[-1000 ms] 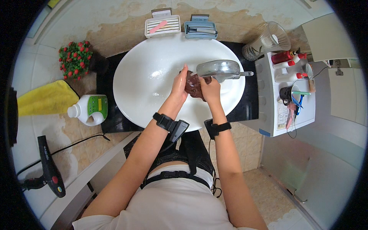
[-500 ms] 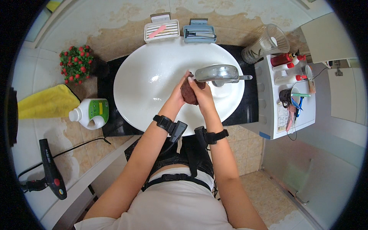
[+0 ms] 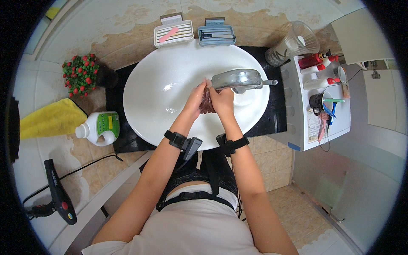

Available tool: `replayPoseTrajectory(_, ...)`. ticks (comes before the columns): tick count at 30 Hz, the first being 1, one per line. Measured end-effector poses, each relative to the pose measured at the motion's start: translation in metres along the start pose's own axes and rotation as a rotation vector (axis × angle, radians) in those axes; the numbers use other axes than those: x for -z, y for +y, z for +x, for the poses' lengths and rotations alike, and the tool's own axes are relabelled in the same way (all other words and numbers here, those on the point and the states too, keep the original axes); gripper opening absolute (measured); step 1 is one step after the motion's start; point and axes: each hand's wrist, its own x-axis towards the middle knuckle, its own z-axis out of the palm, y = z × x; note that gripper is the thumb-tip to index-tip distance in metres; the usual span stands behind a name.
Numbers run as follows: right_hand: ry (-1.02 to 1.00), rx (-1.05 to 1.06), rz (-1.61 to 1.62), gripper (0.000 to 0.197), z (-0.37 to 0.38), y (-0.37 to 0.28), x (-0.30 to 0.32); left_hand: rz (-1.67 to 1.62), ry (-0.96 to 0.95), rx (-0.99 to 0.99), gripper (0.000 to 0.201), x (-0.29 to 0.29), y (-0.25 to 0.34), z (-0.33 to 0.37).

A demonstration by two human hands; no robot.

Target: The person wets a cloth in a sink, pours detergent onto it from a bottle, and scrubs and rinses the cloth by hand under the faucet.

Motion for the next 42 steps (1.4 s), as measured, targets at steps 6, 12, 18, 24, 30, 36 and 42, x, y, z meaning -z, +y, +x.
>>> replayPoseTrajectory(6, -0.037, -0.053, -0.051, 0.027, 0.001, -0.007, -0.005, 0.071, -0.015, 0.002, 0.053, 0.008, -0.005, -0.006)
replayPoseTrajectory(12, 0.051, -0.009, 0.091, 0.029, 0.01, 0.017, -0.001, 0.334, 0.043, -0.147, 0.059, 0.026, -0.014, -0.007)
replayPoseTrajectory(18, -0.3, -0.459, 0.993, 0.037, -0.009, 0.005, 0.028, 0.933, 0.29, -0.38, 0.034, 0.061, -0.009, -0.018)
replayPoseTrajectory(24, -0.687, -0.463, 1.256, 0.048, -0.022, -0.009, 0.021, 0.938, 0.39, -0.841, 0.026, 0.038, 0.01, -0.039)
replayPoseTrajectory(30, -0.702, -0.355, 1.077, 0.043, -0.028, -0.005, 0.007, 0.861, 0.022, -0.824, 0.032, 0.03, 0.037, -0.07)
replayPoseTrajectory(36, -0.516, -0.274, 0.615, 0.029, -0.03, -0.021, 0.001, 0.806, 0.225, -0.709, 0.03, 0.02, 0.023, -0.062)
replayPoseTrajectory(42, -0.438, -0.259, 0.568, 0.026, -0.012, -0.005, 0.013, 0.893, 0.364, -0.715, 0.036, 0.033, 0.039, -0.057)
